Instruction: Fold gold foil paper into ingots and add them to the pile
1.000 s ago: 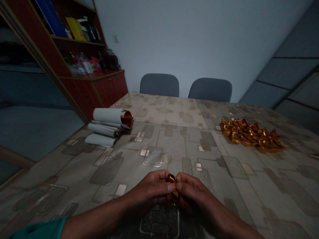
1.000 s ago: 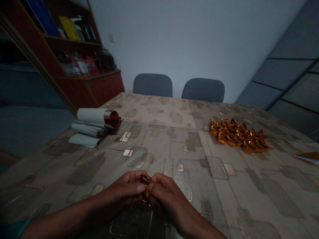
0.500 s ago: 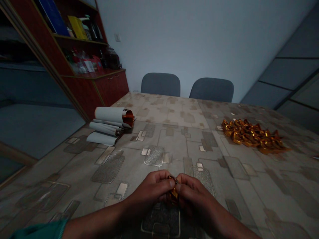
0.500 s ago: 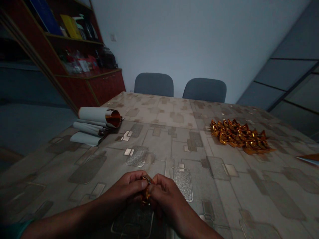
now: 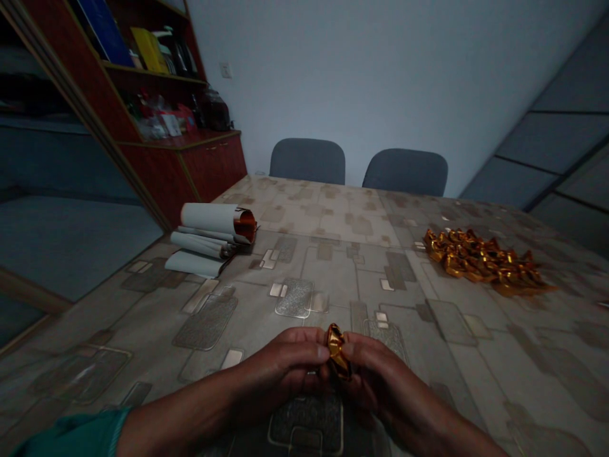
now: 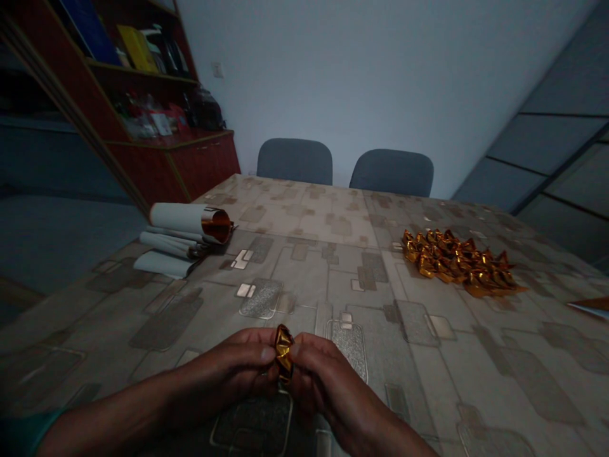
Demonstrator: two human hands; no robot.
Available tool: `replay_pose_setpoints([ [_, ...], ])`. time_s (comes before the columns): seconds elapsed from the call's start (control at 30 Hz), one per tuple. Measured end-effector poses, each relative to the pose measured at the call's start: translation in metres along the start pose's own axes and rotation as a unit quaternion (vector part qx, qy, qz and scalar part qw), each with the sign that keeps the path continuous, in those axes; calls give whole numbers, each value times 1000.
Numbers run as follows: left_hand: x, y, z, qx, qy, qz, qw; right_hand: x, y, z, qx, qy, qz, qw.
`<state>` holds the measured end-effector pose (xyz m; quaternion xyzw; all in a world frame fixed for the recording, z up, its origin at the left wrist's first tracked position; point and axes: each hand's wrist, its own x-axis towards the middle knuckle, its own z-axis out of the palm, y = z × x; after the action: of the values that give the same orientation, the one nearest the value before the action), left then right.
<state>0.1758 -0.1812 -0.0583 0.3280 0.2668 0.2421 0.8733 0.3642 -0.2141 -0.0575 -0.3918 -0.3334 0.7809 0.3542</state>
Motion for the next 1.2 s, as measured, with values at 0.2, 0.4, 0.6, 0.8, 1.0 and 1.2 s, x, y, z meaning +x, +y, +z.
replay_pose_setpoints([
  [0.2, 0, -4, 4, 54, 33, 4, 998, -1, 0, 4, -33, 8, -22, 999],
  [0.4, 5, -10, 2, 53, 58, 10, 997, -1, -1, 8, -51, 5, -21, 998],
  [0.6, 5, -11, 1, 54, 66, 19, 996, 0, 0, 7, -53, -1, -20, 998],
  [0.8, -1, -2, 6, 53, 58, 12, 997, 0, -1, 5, -49, -8, -24, 998],
  [1.0, 1, 4, 4, -50, 28, 18, 998, 3, -6, 1, -41, 12, -37, 998],
  [1.2, 6, 0, -1, -141, 77, 25, 987, 7, -4, -9, -133, 62, -110, 983],
])
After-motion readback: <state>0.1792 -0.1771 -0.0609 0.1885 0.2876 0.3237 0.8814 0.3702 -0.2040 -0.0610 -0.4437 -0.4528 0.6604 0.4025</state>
